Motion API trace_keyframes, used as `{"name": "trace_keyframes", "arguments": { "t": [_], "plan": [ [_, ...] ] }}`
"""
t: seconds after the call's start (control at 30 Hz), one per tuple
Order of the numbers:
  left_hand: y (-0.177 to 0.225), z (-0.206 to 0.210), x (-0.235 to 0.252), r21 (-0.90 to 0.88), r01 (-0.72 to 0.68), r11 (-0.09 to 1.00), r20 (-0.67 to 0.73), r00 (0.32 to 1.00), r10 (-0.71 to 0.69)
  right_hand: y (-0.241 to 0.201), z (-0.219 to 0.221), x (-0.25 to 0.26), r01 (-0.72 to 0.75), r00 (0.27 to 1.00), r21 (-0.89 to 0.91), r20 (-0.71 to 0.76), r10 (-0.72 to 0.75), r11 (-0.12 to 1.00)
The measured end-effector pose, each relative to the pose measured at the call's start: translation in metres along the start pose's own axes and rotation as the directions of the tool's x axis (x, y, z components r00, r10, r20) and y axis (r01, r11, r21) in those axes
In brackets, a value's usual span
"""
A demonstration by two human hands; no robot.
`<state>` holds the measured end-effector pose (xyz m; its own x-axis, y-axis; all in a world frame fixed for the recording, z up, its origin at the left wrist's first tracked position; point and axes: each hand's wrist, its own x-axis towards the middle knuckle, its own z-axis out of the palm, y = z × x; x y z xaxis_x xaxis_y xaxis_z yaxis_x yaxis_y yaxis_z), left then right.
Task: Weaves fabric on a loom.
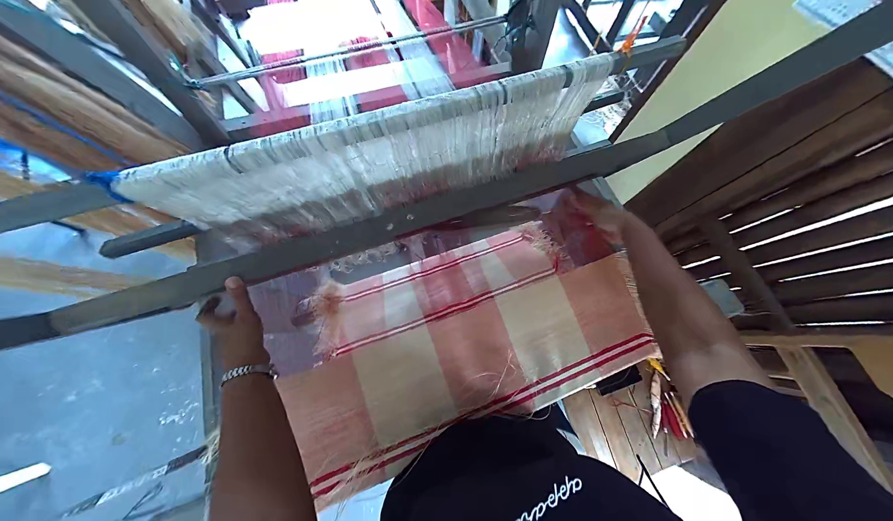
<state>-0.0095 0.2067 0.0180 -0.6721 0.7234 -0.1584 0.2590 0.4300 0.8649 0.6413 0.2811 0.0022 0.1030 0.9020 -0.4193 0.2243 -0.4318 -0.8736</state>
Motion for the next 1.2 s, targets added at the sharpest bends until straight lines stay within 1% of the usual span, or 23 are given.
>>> {"name": "trace_keyframes", "arguments": {
  "t": [0.07,0.13,0.17,0.23,0.27,0.33,0.37,0.43,0.47,0.5,0.53,0.6,0.63,0.67,0.7,0.73,0.8,0.9,1.0,1.1,1.13,1.17,1.2],
  "plan": [
    [-0.007,-0.006,0.007,-0.092,0.088,0.992,0.108,0.991,-0.078,-0.001,-0.020,-0.001,-0.046,0.998,0.004,0.033,0.046,0.999],
    [-0.009,-0.011,0.011,-0.186,0.141,0.972,0.200,0.974,-0.103,-0.002,-0.031,-0.010,-0.078,0.997,0.020,0.030,0.077,0.997],
    [-0.012,-0.013,0.014,-0.230,0.161,0.960,0.241,0.965,-0.104,0.000,-0.031,-0.016,-0.102,0.994,-0.012,0.027,0.102,0.995],
    [-0.013,-0.016,0.018,-0.262,0.169,0.950,0.292,0.952,-0.089,0.006,-0.025,-0.024,-0.118,0.993,-0.157,-0.028,0.115,0.980],
    [-0.014,-0.016,0.019,-0.257,0.160,0.953,0.296,0.952,-0.080,0.007,-0.023,-0.026,-0.106,0.993,-0.249,-0.080,0.088,0.963],
    [-0.016,-0.016,0.022,-0.220,0.125,0.968,0.278,0.959,-0.060,0.003,-0.018,-0.035,-0.066,0.968,-0.425,-0.246,-0.044,0.903],
    [-0.016,-0.015,0.023,-0.190,0.101,0.977,0.264,0.963,-0.048,-0.005,-0.016,-0.043,-0.048,0.931,-0.504,-0.334,-0.143,0.862],
    [-0.018,-0.014,0.026,-0.143,0.062,0.988,0.232,0.972,-0.027,-0.020,-0.009,-0.057,-0.060,0.814,-0.625,-0.482,-0.325,0.778],
    [-0.018,-0.012,0.028,-0.131,0.045,0.990,0.217,0.976,-0.016,-0.029,-0.002,-0.062,-0.074,0.776,-0.659,-0.509,-0.372,0.748],
    [-0.018,-0.011,0.029,-0.127,0.031,0.991,0.209,0.978,-0.004,-0.041,0.010,-0.069,-0.052,0.777,-0.682,-0.486,-0.399,0.730],
    [-0.017,-0.009,0.029,-0.134,0.023,0.991,0.207,0.978,0.006,-0.052,0.026,-0.076,-0.007,0.814,-0.687,-0.426,-0.395,0.727],
    [-0.017,-0.007,0.028,-0.158,0.019,0.987,0.226,0.974,0.017,-0.051,0.067,-0.079,0.145,0.890,-0.637,-0.249,-0.381,0.757],
    [-0.016,-0.006,0.027,-0.169,0.019,0.985,0.231,0.973,0.021,-0.046,0.091,-0.079,0.217,0.930,-0.547,-0.135,-0.341,0.809],
    [-0.016,-0.007,0.026,-0.175,0.021,0.984,0.243,0.970,0.022,-0.042,0.118,-0.080,0.229,0.965,-0.414,-0.019,-0.260,0.881],
    [-0.015,-0.009,0.025,-0.176,0.025,0.984,0.260,0.965,0.022,-0.036,0.143,-0.081,0.189,0.982,-0.299,0.060,-0.179,0.935],
    [-0.014,-0.010,0.024,-0.172,0.033,0.985,0.269,0.963,0.014,-0.030,0.163,-0.081,0.136,0.988,-0.224,0.097,-0.117,0.965],
    [-0.008,-0.014,0.023,-0.158,0.062,0.985,0.267,0.964,-0.017,-0.018,0.193,-0.081,0.072,0.996,-0.147,0.062,-0.064,0.987],
    [-0.006,-0.018,0.024,-0.163,0.103,0.981,0.280,0.959,-0.054,-0.013,0.223,-0.088,0.068,0.997,-0.051,-0.039,-0.070,0.996],
    [-0.003,-0.021,0.024,-0.166,0.116,0.979,0.297,0.953,-0.063,-0.011,0.245,-0.092,0.097,0.994,-0.069,-0.034,-0.100,0.993],
    [-0.002,-0.021,0.025,-0.167,0.114,0.979,0.297,0.953,-0.060,-0.011,0.247,-0.089,0.124,0.990,-0.062,-0.055,-0.127,0.990],
    [-0.002,-0.022,0.025,-0.172,0.114,0.978,0.298,0.953,-0.059,-0.013,0.245,-0.087,0.110,0.994,-0.005,-0.025,-0.110,0.994],
    [-0.002,-0.023,0.026,-0.178,0.106,0.978,0.298,0.953,-0.049,-0.017,0.241,-0.087,0.069,0.996,0.101,0.055,-0.075,0.992],
    [-0.002,-0.023,0.026,-0.185,0.086,0.979,0.296,0.955,-0.028,-0.022,0.235,-0.084,-0.013,0.979,0.241,0.198,-0.037,0.970]
  ]
}}
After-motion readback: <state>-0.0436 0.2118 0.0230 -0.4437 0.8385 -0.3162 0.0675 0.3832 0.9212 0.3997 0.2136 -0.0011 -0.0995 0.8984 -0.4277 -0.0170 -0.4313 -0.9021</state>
